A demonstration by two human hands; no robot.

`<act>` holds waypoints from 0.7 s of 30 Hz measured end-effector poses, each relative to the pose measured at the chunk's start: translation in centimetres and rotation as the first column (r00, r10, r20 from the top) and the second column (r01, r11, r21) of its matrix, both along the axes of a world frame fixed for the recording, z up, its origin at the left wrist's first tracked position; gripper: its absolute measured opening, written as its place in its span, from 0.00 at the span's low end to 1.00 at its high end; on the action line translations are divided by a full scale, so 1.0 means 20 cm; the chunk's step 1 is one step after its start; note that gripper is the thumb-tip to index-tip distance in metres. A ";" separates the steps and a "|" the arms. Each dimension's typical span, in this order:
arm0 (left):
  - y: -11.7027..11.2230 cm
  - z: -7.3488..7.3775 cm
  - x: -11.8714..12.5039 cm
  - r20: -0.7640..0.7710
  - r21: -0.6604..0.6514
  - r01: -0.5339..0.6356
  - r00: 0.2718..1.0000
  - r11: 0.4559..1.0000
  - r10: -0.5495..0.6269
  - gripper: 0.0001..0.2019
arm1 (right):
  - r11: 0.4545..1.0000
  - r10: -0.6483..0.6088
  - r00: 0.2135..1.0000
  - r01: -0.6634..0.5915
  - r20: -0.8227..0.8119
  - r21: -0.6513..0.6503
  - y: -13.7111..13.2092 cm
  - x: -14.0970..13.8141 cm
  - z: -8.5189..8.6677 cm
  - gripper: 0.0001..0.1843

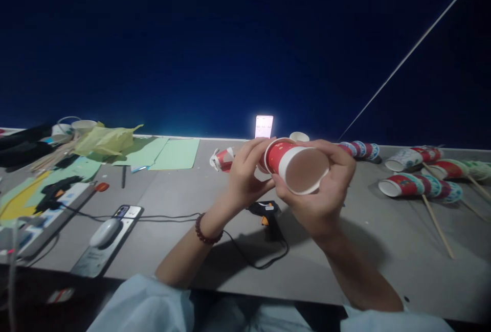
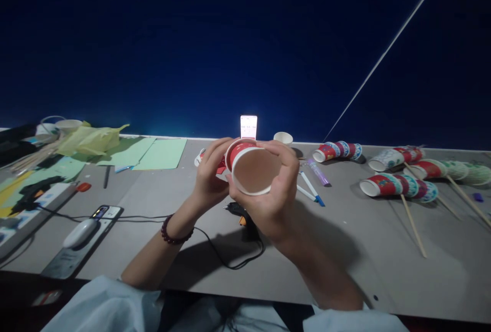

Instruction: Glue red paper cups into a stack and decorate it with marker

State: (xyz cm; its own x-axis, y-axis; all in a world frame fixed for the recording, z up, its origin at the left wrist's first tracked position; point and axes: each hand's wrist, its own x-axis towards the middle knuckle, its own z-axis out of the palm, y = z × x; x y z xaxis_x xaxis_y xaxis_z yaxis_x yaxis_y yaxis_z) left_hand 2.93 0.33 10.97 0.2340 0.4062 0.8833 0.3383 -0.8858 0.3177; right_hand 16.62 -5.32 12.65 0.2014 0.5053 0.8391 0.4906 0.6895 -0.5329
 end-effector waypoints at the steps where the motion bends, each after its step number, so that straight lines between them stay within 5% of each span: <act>1: 0.01 0.00 0.00 0.009 0.003 0.008 1.000 1.000 -0.008 0.26 | 1.000 -0.003 1.000 0.003 0.007 -0.004 0.01 0.00 -0.01 0.39; 11: 0.01 -0.02 0.02 0.039 0.058 -0.035 0.999 0.998 0.033 0.21 | 1.000 -0.011 1.000 0.011 0.001 0.026 0.02 0.00 -0.02 0.38; 21: 0.05 -0.07 0.02 -0.031 0.002 0.007 1.000 1.000 -0.007 0.34 | 1.000 -0.025 1.000 0.025 0.003 0.019 0.08 0.02 -0.05 0.37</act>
